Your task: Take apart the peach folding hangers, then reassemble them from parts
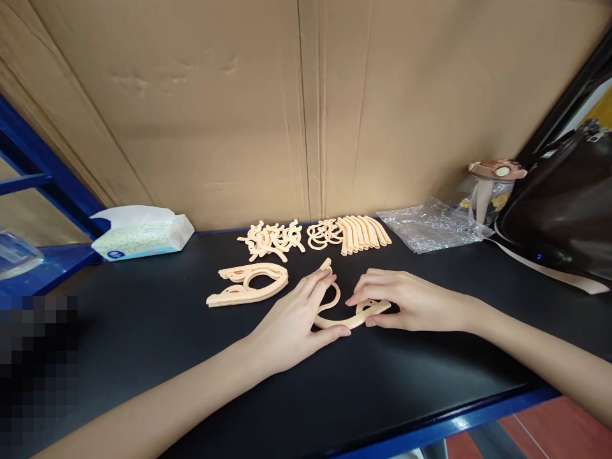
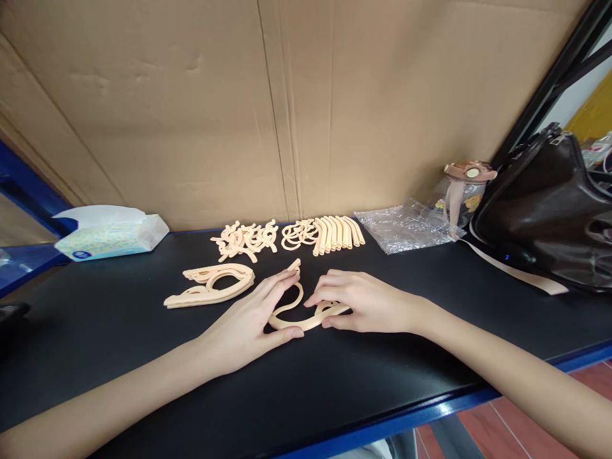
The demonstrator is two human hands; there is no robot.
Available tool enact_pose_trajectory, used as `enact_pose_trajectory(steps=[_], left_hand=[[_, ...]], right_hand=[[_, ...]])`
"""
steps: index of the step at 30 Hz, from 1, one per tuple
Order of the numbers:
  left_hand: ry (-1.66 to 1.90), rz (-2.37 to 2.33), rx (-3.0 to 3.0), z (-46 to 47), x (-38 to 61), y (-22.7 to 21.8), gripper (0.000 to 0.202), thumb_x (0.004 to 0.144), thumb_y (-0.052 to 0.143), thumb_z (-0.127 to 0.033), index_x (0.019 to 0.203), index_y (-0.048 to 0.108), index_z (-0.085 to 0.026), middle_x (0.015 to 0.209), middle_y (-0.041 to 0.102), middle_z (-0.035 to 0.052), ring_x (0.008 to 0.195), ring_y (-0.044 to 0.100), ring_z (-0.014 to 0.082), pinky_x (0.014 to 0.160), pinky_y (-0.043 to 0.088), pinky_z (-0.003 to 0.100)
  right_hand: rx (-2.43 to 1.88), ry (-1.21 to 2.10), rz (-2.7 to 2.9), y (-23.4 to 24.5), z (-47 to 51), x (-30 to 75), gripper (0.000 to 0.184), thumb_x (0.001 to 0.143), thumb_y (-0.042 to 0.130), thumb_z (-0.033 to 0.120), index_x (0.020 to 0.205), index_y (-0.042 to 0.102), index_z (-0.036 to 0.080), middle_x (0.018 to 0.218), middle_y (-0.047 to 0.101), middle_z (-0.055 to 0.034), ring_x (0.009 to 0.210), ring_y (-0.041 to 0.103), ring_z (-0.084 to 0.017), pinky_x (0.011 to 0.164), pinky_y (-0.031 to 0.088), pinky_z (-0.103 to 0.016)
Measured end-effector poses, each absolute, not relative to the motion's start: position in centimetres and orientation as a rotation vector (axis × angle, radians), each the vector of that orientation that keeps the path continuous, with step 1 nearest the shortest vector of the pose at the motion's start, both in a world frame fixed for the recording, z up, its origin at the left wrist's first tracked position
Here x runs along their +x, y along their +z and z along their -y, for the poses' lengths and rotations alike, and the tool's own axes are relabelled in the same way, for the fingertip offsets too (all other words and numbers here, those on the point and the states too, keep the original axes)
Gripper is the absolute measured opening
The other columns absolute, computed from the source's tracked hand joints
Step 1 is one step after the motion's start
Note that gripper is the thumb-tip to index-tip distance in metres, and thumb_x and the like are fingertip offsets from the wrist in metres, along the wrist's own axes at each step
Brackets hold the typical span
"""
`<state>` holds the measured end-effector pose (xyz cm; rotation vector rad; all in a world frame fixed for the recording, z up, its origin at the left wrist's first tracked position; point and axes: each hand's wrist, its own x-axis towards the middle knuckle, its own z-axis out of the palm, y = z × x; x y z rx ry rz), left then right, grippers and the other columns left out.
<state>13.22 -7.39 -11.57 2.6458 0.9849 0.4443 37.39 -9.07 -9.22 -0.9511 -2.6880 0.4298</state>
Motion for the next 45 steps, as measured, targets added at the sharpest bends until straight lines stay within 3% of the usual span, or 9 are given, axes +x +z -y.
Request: enact_pose_trajectory(steps=[4, 8, 11, 15, 19, 21, 29, 37, 45], left_hand=[[0.444, -0.972, 2.626, 7.5, 13.3, -11.4, 0.062, 0.086, 0.055, -0.05, 0.136, 0.033, -0.023, 0.148, 0.032, 0.0086, 0.136, 0.032, 0.0243, 0.107, 0.037, 0.041], [0.51, -1.015, 2.674, 7.4, 13.3, -11.6, 0.069, 0.083, 0.056, -0.054, 0.139, 0.03, -0.022, 0.144, 0.039, 0.0101, 0.134, 0.035, 0.0282, 0.108, 0.033, 0.048], [0.567, -1.07, 2.674, 7.3, 13.2, -11.8, 0.075, 0.081, 0.057, -0.059, 0.139, 0.03, -0.02, 0.14, 0.044, 0.0122, 0.127, 0.043, 0.0302, 0.102, 0.039, 0.049], [0.557, -1.057, 2.676, 7.2, 13.1, -11.9, 0.07, 0.082, 0.054, -0.059, 0.137, 0.034, -0.02, 0.136, 0.049, 0.0118, 0.124, 0.046, 0.0304, 0.102, 0.038, 0.05], [0.555, -0.969, 2.744, 7.3, 13.2, -11.8, 0.048, 0.094, 0.042, -0.041, 0.136, 0.035, -0.02, 0.135, 0.05, 0.0094, 0.127, 0.044, 0.0258, 0.11, 0.028, 0.05], [0.561, -0.943, 2.777, 7.4, 13.1, -11.8, 0.041, 0.096, 0.036, -0.029, 0.136, 0.036, -0.019, 0.133, 0.052, 0.0089, 0.125, 0.045, 0.0239, 0.109, 0.031, 0.048], [0.628, -0.92, 2.791, 6.9, 13.0, -12.0, 0.042, 0.089, 0.031, -0.003, 0.125, 0.045, -0.021, 0.121, 0.059, 0.0043, 0.111, 0.053, 0.0205, 0.103, 0.039, 0.043], [0.668, -0.906, 2.782, 6.8, 13.1, -12.0, 0.036, 0.091, 0.038, -0.008, 0.124, 0.044, -0.021, 0.12, 0.057, 0.0055, 0.112, 0.051, 0.0216, 0.097, 0.044, 0.041], [0.623, -0.822, 2.776, 7.1, 13.0, -11.9, 0.046, 0.085, 0.048, -0.013, 0.129, 0.04, -0.022, 0.133, 0.048, 0.0062, 0.127, 0.041, 0.021, 0.106, 0.038, 0.039]], right_hand=[[-0.98, 0.324, 2.694, -9.4, 8.9, 37.6, 0.027, 0.089, 0.054, 0.027, 0.116, 0.058, 0.022, 0.098, 0.061, -0.0041, 0.091, 0.054, -0.016, 0.077, 0.044, -0.029], [-0.994, 0.264, 2.701, -9.5, 8.8, 37.6, 0.028, 0.091, 0.052, 0.031, 0.117, 0.058, 0.021, 0.098, 0.062, -0.0046, 0.09, 0.054, -0.017, 0.078, 0.045, -0.03], [-1.011, 0.238, 2.697, -9.5, 8.8, 37.6, 0.028, 0.092, 0.05, 0.03, 0.118, 0.058, 0.021, 0.099, 0.063, -0.0047, 0.091, 0.055, -0.017, 0.079, 0.045, -0.031], [-1.049, 0.227, 2.678, -9.3, 8.7, 37.5, 0.026, 0.093, 0.048, 0.028, 0.116, 0.06, 0.021, 0.099, 0.065, -0.0051, 0.093, 0.056, -0.018, 0.081, 0.047, -0.033], [-1.053, 0.247, 2.642, -9.3, 8.5, 37.7, 0.026, 0.094, 0.044, 0.024, 0.114, 0.06, 0.023, 0.103, 0.065, -0.0041, 0.097, 0.057, -0.018, 0.085, 0.048, -0.034], [-1.049, 0.278, 2.625, -9.3, 8.3, 37.8, 0.028, 0.094, 0.043, 0.021, 0.115, 0.06, 0.024, 0.105, 0.065, -0.0038, 0.099, 0.057, -0.017, 0.086, 0.048, -0.033], [-1.036, 0.386, 2.635, -9.4, 8.1, 38.0, 0.031, 0.094, 0.043, 0.02, 0.121, 0.057, 0.025, 0.108, 0.063, -0.0041, 0.098, 0.059, -0.016, 0.088, 0.048, -0.033], [-1.042, 0.242, 2.601, -10.1, 7.7, 38.4, 0.03, 0.09, 0.05, 0.023, 0.119, 0.057, 0.026, 0.114, 0.057, -0.0046, 0.103, 0.055, -0.017, 0.087, 0.048, -0.033], [-1.119, 0.089, 2.568, -10.3, 7.1, 38.5, 0.024, 0.09, 0.05, 0.024, 0.11, 0.062, 0.024, 0.083, 0.063, -0.0021, 0.077, 0.055, -0.016, 0.075, 0.045, -0.031]])
